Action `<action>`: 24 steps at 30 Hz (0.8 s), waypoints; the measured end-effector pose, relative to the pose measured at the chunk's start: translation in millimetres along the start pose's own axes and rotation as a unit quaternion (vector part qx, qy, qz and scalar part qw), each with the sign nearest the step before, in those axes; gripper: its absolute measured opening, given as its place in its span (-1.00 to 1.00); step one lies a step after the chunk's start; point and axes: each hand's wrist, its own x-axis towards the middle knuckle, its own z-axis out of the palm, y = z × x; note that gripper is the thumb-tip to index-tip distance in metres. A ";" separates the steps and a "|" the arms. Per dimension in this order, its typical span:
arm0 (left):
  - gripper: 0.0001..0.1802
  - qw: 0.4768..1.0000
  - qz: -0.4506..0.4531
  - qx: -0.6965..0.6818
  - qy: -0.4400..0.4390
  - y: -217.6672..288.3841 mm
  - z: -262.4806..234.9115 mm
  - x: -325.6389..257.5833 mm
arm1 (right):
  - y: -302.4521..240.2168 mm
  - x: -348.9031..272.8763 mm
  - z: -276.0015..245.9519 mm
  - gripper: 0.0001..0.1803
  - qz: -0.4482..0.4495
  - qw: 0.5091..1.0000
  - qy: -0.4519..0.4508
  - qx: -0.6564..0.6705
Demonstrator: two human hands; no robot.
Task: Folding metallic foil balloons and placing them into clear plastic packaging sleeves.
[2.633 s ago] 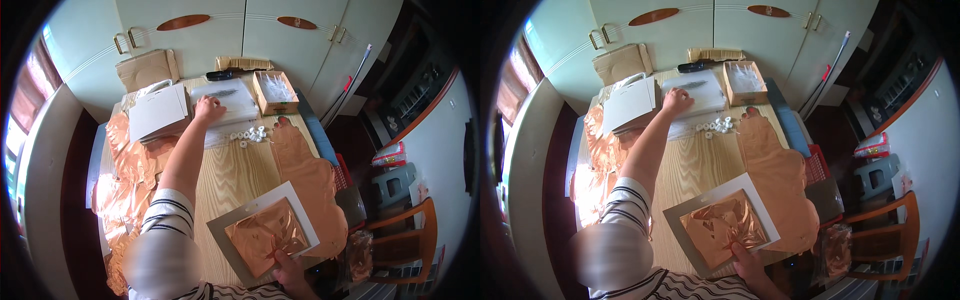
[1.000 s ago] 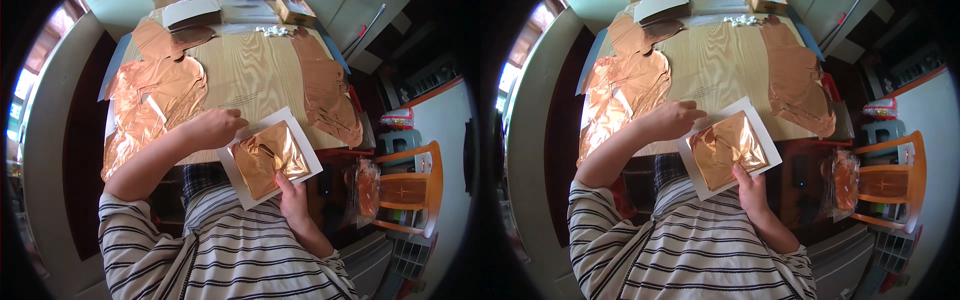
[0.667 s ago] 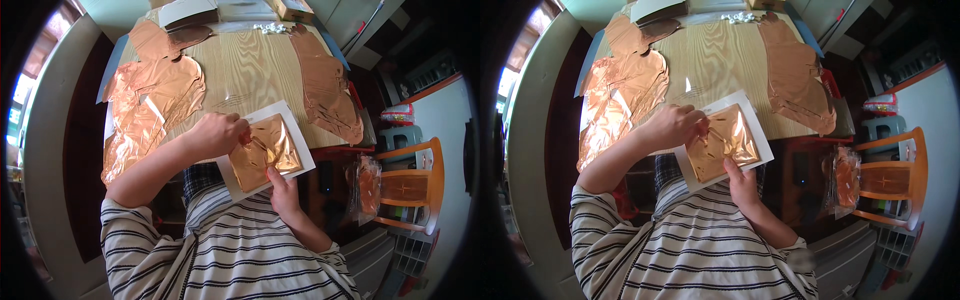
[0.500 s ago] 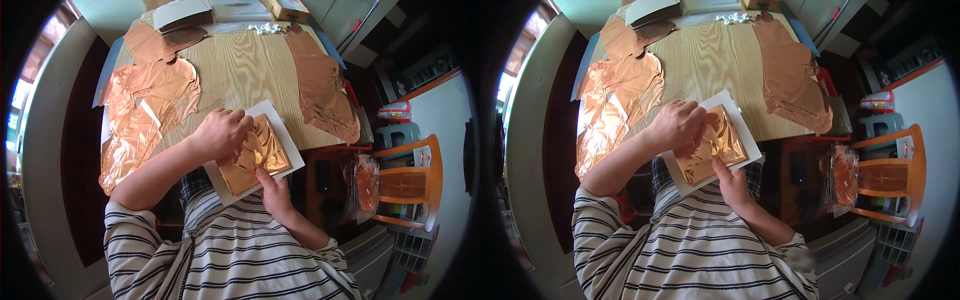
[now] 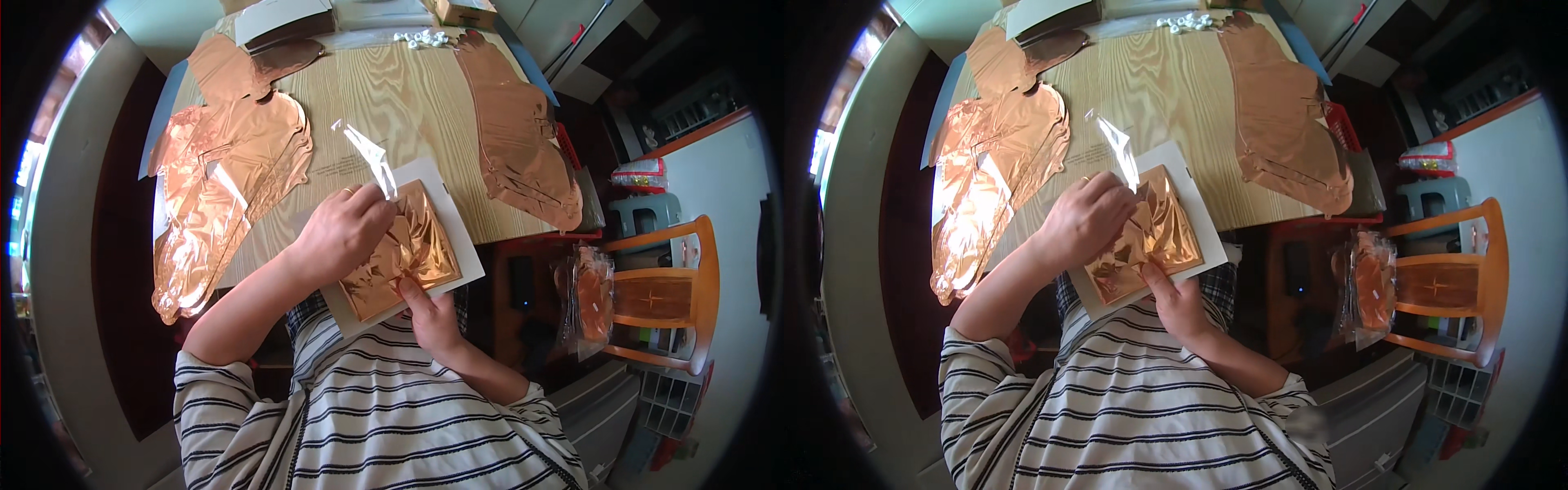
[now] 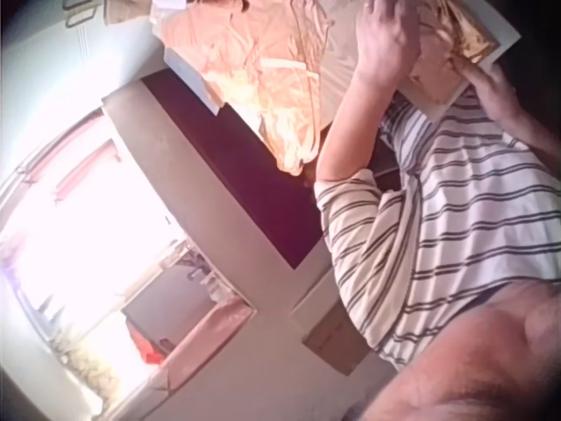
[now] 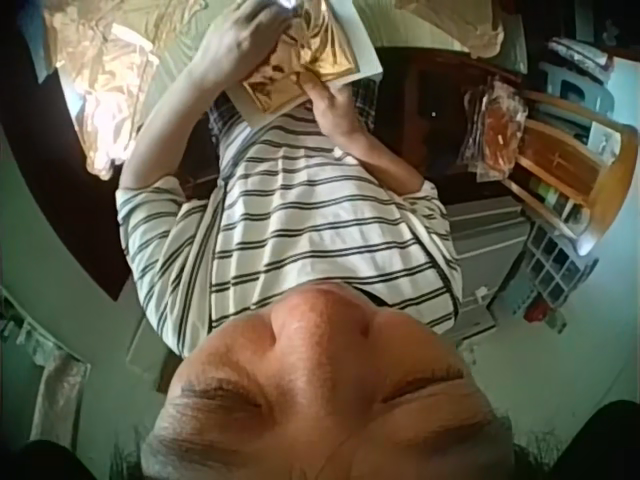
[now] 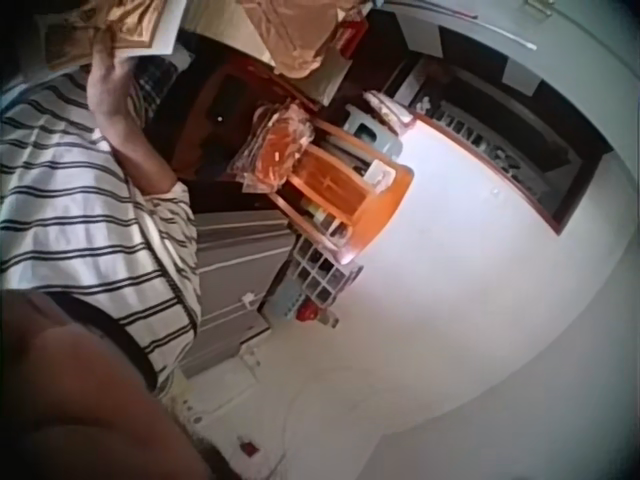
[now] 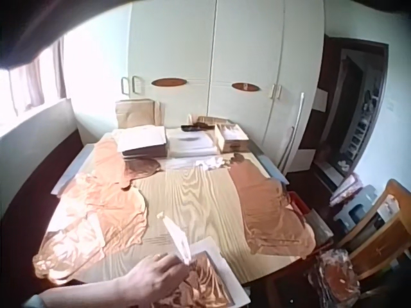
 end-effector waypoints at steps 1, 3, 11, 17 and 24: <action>-0.76 1.000 0.003 0.000 0.005 1.1 -0.2 0.5 | -0.8 0.4 -0.5 -0.62 -0.013 1.000 -0.005 -0.004; -0.80 1.000 0.011 -0.003 0.013 5.3 0.0 3.1 | 0.7 0.8 0.0 -0.63 -0.037 0.999 0.006 0.004; -0.54 0.793 -0.334 -0.315 0.401 -12.0 -10.0 -17.6 | -3.6 4.8 2.1 -0.71 -0.081 0.991 0.061 0.082; -0.28 0.542 -0.453 -0.676 0.212 10.4 -14.4 -22.3 | -1.5 4.5 4.1 -0.74 -0.046 0.992 0.069 0.090; -0.60 0.455 -0.479 -0.736 0.148 46.3 -12.5 -38.1 | -4.3 1.0 1.6 -0.79 -0.078 0.991 0.087 0.064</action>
